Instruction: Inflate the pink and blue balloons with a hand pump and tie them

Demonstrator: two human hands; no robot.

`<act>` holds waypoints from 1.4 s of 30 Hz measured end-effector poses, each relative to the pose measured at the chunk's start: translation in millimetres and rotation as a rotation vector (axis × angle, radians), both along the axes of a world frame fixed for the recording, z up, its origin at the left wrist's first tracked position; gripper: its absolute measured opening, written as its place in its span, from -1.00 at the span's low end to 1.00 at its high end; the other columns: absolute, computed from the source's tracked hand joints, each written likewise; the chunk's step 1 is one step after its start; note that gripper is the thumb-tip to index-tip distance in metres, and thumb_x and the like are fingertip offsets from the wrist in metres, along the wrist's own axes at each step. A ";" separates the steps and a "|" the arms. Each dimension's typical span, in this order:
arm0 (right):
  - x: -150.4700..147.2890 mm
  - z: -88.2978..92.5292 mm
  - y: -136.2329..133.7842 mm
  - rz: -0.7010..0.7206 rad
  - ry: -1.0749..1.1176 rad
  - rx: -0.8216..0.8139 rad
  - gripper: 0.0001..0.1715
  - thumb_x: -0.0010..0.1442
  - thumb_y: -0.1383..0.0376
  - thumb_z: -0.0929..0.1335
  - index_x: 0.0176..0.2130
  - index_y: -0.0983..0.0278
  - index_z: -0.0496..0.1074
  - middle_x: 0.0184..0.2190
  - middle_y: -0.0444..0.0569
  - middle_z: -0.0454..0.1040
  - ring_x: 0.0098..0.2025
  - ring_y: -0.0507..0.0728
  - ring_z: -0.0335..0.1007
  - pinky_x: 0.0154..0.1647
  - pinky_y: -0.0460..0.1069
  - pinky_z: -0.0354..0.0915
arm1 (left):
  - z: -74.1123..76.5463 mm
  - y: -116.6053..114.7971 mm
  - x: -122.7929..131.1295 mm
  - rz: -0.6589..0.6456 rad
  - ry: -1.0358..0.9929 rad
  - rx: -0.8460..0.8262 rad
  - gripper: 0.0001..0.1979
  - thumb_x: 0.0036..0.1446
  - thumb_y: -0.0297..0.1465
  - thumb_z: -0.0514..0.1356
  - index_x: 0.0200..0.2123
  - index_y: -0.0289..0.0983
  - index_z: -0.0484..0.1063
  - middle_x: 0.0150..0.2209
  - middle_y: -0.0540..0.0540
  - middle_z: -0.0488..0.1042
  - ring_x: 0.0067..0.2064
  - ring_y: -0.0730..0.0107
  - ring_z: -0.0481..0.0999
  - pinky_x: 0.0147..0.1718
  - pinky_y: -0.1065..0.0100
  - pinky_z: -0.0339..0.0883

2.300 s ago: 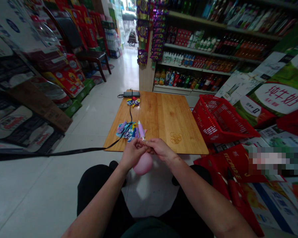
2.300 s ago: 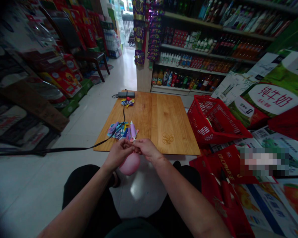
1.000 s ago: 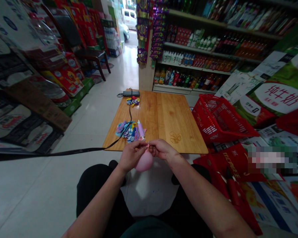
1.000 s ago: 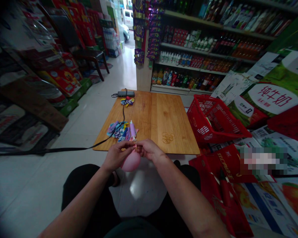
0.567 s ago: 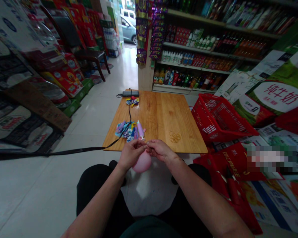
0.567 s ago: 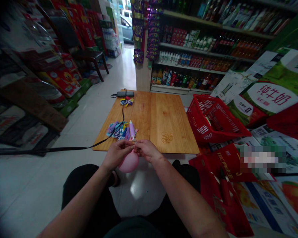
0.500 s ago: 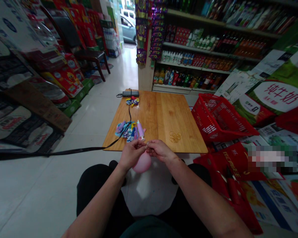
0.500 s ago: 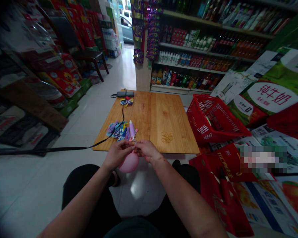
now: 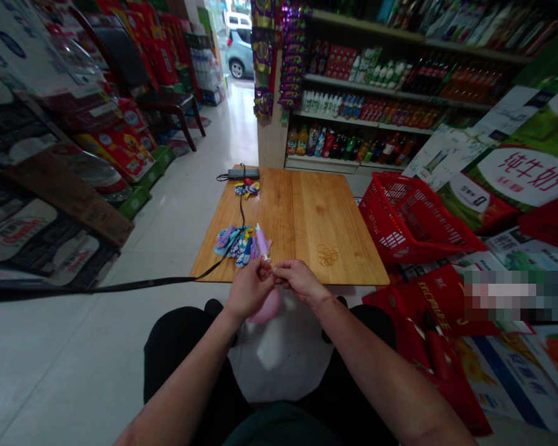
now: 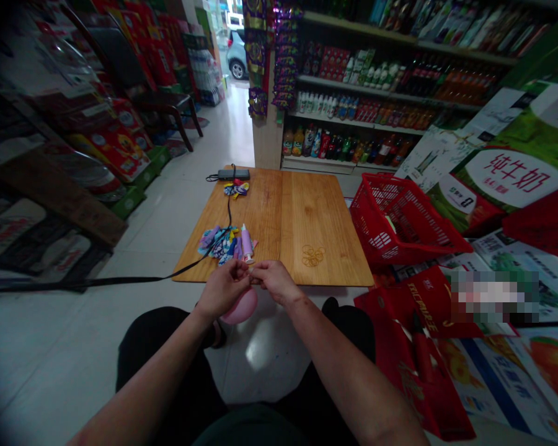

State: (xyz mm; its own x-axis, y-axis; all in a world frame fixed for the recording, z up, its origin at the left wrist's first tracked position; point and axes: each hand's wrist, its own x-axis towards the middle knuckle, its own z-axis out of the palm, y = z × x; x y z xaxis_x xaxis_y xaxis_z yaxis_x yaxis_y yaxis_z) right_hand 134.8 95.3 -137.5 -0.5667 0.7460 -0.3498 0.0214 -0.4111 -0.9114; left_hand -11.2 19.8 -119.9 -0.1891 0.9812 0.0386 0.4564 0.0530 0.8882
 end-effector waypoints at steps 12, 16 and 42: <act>-1.7 2.7 -0.6 -0.066 -0.043 0.265 -0.68 0.07 0.09 0.50 -0.35 0.32 0.60 -0.39 -0.05 0.56 -0.34 0.06 0.42 -0.29 -0.05 0.30 | 0.1 7.0 -8.8 -0.109 0.107 -0.096 -0.72 0.20 -0.23 0.22 -0.47 -0.29 0.50 -0.50 -0.05 0.46 -0.43 0.37 0.38 -0.41 0.35 0.11; 4.4 -0.4 3.6 -0.074 -0.027 0.225 -0.65 0.07 0.07 0.50 -0.35 0.33 0.58 -0.40 -0.06 0.52 -0.39 0.03 0.36 -0.34 -0.06 0.25 | -5.7 8.8 -12.9 -0.062 -0.078 -0.122 -0.67 0.11 -0.13 0.32 -0.43 -0.31 0.50 -0.50 -0.02 0.43 -0.47 0.44 0.31 -0.47 0.38 0.08; 73.1 24.8 28.0 -0.182 0.077 0.023 -0.87 -0.03 0.30 0.43 -0.40 0.29 0.45 -0.55 -0.16 0.37 -0.54 -0.01 0.24 -0.48 -0.08 0.15 | 26.4 57.4 31.0 -0.029 -0.710 -0.190 -0.55 0.02 -0.08 0.42 -0.18 -0.32 0.54 -0.26 -0.09 0.50 -0.28 0.41 0.44 -0.35 0.44 0.29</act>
